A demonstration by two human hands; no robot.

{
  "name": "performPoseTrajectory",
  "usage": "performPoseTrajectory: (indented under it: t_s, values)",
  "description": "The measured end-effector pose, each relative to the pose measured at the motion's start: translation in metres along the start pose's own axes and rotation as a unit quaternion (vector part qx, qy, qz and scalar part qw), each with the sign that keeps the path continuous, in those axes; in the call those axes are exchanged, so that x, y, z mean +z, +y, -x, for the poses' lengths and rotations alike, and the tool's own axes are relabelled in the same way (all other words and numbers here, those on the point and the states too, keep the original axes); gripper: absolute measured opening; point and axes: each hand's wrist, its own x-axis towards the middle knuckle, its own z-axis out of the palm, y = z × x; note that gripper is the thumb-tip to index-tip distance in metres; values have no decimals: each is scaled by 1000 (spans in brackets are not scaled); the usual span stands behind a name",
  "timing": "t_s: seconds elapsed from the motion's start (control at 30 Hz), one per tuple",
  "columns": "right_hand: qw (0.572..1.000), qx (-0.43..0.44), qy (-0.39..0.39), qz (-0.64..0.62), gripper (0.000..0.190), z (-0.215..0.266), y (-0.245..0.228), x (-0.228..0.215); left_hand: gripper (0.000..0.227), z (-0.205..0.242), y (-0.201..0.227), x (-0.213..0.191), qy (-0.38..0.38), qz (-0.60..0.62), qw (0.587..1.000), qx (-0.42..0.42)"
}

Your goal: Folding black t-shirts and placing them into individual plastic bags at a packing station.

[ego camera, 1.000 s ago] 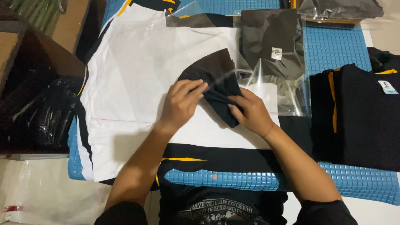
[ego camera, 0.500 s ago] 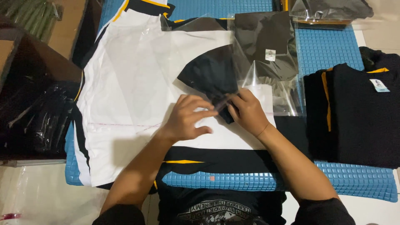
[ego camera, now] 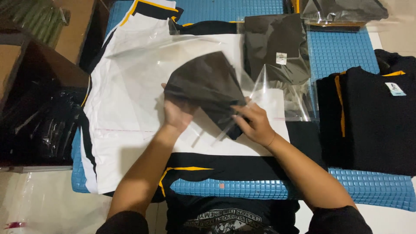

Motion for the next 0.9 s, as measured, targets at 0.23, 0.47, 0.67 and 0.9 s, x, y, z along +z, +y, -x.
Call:
performPoseTrajectory:
  t_s: [0.23,0.47,0.67,0.9]
  values:
    - [994,-15,-71,80,24,-39,-65,-7,50,7,-22,7,-41,72,990,-115]
    - [994,36,-84,67,21,-37,-57,-11,84,24,-29,25,-114,108,957,-242]
    - [992,98,-74,3,20,-44,-63,-24,83,41,-27,38,-200,101,945,-236]
    - [994,82,-73,-20,20,-44,-59,-29,78,41,-31,37,-188,150,954,-180]
